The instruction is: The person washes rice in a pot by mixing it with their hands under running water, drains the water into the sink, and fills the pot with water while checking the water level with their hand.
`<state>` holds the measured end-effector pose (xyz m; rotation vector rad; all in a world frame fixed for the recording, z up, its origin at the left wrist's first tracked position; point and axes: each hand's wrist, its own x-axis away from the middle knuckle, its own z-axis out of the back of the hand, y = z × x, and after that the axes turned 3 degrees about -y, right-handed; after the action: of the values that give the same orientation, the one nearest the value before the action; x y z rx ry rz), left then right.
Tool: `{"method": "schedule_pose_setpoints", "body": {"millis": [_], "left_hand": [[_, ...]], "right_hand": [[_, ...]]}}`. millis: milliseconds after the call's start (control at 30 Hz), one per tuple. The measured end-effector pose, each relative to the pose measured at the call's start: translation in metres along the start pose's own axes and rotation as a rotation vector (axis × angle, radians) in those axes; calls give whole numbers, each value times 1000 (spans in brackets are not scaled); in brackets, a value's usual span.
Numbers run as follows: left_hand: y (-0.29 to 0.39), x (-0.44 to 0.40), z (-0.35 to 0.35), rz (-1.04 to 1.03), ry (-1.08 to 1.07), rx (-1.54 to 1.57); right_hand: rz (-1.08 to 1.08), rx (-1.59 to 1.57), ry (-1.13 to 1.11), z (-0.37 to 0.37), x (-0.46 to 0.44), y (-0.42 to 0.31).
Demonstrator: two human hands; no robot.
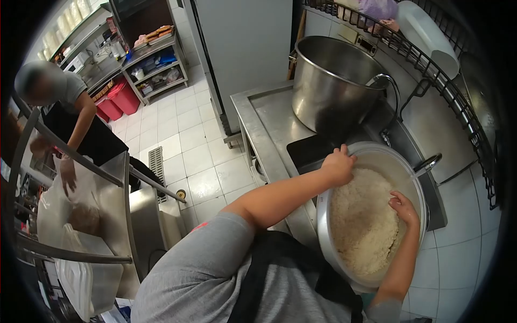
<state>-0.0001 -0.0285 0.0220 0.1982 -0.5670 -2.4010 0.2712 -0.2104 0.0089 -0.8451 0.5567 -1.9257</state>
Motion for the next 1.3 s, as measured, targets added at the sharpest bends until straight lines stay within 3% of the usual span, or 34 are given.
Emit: {"method": "schedule_pose_setpoints", "body": {"millis": [1300], "left_hand": [[3, 3, 6, 12, 15, 49]], "right_hand": [[17, 39, 7, 3, -5, 6]]}}
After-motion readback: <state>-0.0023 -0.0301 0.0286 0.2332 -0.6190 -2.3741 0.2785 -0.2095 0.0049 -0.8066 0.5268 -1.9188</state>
